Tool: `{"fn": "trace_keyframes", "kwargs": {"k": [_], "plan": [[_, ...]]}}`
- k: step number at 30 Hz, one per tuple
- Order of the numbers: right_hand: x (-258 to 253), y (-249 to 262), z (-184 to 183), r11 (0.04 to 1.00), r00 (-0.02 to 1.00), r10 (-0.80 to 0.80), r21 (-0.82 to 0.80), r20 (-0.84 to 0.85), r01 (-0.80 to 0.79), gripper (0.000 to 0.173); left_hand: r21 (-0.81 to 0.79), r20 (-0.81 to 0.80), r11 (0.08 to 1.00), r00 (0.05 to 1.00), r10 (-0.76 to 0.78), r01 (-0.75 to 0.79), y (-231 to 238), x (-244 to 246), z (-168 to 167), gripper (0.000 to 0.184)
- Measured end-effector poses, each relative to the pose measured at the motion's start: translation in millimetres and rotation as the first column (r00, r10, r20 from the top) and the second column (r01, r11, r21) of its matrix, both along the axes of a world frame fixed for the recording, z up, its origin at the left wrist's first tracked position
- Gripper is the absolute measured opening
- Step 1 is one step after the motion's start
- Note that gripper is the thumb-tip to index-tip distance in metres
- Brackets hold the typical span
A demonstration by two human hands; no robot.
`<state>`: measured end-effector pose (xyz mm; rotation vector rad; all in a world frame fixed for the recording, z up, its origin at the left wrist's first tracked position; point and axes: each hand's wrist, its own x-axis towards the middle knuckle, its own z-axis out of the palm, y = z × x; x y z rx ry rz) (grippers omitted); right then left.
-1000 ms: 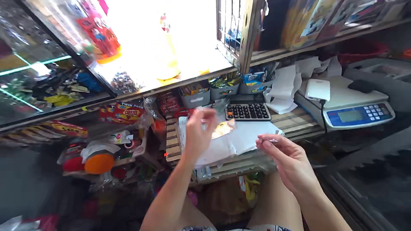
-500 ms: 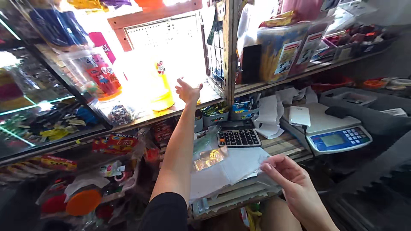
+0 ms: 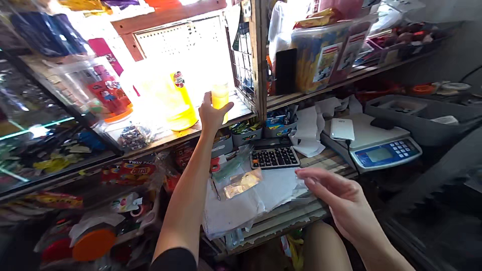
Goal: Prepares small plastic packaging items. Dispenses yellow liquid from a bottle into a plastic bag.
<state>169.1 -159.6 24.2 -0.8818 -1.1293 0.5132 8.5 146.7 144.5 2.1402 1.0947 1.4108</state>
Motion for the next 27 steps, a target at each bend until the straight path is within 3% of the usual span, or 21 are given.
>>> {"fn": "trace_keyframes", "kwargs": {"k": [6,10,19,27], "plan": [[-5,4,34,0.964,0.940,-0.264,0.096,0.216,0.248,0.019,0.337,-0.178,0.938,0.984,-0.026,0.086,-117,-28,-52,0.066],[-12,0,38,0.911,0.838,-0.413,0.168,0.358,0.377,0.016,0.470,-0.252,0.879,0.966,0.053,0.074,-159,-51,-81,0.058],[-20,-8,32,0.866,0.647,-0.487,0.226,0.586,0.447,0.015,0.591,-0.339,0.803,0.927,0.161,0.076,-182,-89,-80,0.050],[-33,-11,29,0.777,0.294,-0.574,0.396,0.764,0.489,0.016,0.648,-0.451,0.746,0.866,0.215,0.152,-183,-97,-76,0.048]]}}
